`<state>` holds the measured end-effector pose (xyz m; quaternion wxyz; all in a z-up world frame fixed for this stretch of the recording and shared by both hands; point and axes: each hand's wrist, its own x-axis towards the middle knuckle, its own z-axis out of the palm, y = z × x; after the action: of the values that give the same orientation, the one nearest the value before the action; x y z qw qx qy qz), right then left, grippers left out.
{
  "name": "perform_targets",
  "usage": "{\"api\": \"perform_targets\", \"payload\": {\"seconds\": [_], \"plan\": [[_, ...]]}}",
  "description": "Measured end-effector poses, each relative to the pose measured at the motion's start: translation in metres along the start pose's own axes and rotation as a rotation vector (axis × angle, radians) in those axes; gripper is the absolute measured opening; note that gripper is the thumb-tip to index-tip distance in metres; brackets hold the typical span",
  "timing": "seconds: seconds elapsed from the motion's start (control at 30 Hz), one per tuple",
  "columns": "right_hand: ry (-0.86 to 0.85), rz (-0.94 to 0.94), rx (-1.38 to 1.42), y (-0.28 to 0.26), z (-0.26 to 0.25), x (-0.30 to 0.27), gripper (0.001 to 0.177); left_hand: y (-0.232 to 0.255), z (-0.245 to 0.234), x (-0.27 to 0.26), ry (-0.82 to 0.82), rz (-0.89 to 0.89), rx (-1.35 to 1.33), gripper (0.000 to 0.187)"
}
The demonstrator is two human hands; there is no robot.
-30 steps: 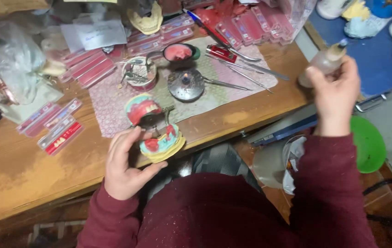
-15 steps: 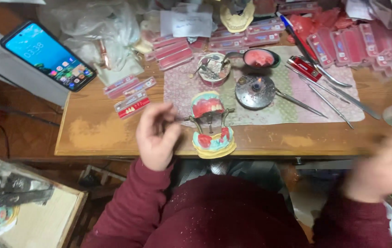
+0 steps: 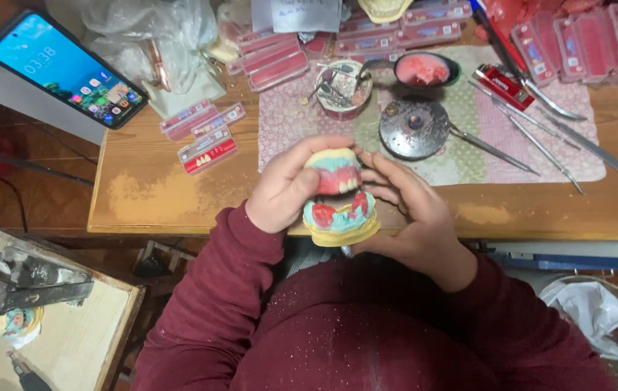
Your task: The recorder is using dental tools to apply material and shape a dental prosthetic on a model.
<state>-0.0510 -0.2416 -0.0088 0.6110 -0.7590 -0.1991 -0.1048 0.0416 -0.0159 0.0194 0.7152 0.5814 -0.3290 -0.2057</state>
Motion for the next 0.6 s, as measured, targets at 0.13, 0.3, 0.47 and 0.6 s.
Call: {"api": "perform_targets", "payload": {"seconds": [0.13,0.3,0.47,0.6], "plan": [[0.033,-0.007,0.209,0.0,0.0,0.001,0.105,0.004,0.0,-0.001,-0.073,0.104,0.307,0.068],[0.044,-0.123,-0.19,-0.001,-0.003,0.003,0.097,0.004,-0.001,-0.001,-0.092,0.216,0.463,0.071],[0.062,-0.159,-0.13,0.0,0.003,-0.001,0.09,0.004,-0.004,-0.002,-0.102,0.226,0.498,0.07],[0.082,-0.199,-0.036,0.005,0.008,-0.002,0.084,0.005,-0.004,0.0,-0.127,0.236,0.486,0.068]]}}
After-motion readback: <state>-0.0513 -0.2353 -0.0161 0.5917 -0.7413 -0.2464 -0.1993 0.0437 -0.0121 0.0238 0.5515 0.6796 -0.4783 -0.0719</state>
